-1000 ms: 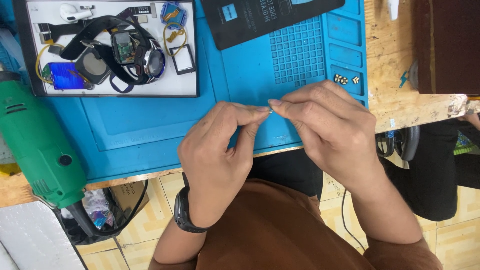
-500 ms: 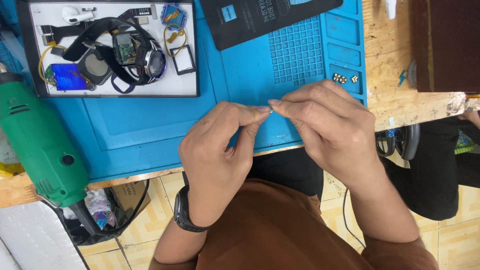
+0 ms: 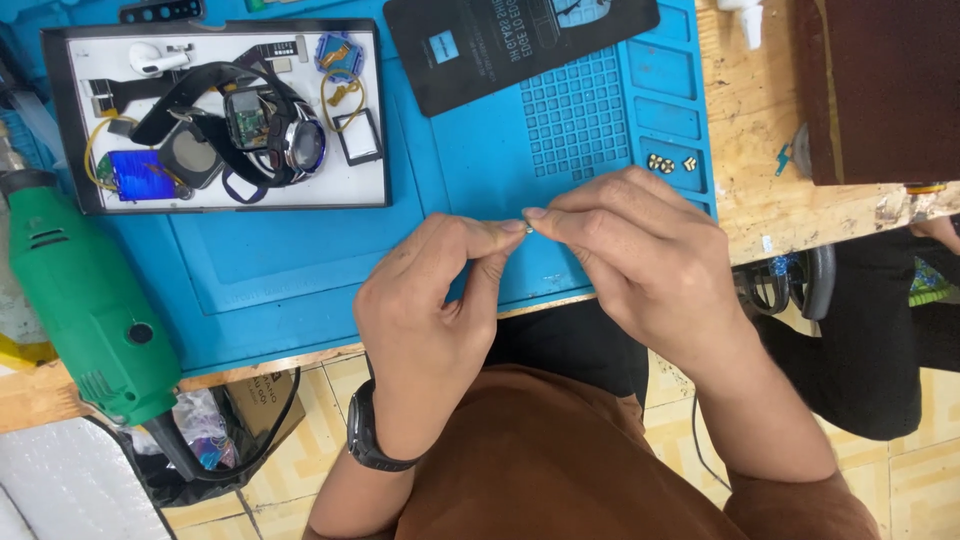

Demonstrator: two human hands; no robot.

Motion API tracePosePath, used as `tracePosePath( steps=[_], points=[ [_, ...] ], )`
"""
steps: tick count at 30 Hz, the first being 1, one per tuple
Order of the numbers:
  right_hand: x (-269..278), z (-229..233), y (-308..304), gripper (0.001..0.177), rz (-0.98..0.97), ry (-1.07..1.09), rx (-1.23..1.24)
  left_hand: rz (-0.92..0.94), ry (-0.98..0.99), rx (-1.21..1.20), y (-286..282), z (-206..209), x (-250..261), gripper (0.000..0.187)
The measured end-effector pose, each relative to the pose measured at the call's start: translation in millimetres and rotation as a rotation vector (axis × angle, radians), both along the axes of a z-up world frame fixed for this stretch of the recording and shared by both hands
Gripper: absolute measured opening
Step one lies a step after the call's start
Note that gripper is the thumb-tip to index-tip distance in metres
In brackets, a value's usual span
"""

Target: The person handles small electronic components and a disassembled smartwatch on a blue work mat. They pick up and manipulate tiny parts, including a small rectangular component, while occasionally reaching for items on the cluttered workbench.

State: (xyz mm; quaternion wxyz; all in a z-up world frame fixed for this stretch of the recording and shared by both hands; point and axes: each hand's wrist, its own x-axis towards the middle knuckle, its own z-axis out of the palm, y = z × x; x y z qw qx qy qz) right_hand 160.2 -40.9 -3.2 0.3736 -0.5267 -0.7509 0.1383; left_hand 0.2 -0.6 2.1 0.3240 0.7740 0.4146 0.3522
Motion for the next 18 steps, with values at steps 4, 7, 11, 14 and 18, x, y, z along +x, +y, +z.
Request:
tracePosePath(
  steps=[4,7,11,14,18],
  points=[
    [1.9,1.2,2.0,0.010,0.014,0.009,0.015,-0.005,-0.020,-0.015,0.7,-0.3,1.2,0.010],
    [1.3,0.3,1.8,0.010,0.018,0.010,0.009,0.002,-0.011,-0.013,0.2,-0.5,0.6,0.010],
    [1.0,0.3,1.9,0.011,0.010,0.002,0.006,0.008,-0.001,-0.019,0.0,-0.4,1.0,0.012],
    [0.9,1.5,3.1,0.010,0.015,0.006,0.000,0.011,-0.001,-0.014,-0.1,-0.9,1.2,0.011],
    [1.0,2.4,3.7,0.009,0.017,0.010,-0.009,0.019,0.012,-0.010,-0.4,-0.9,1.7,0.011]
  ],
)
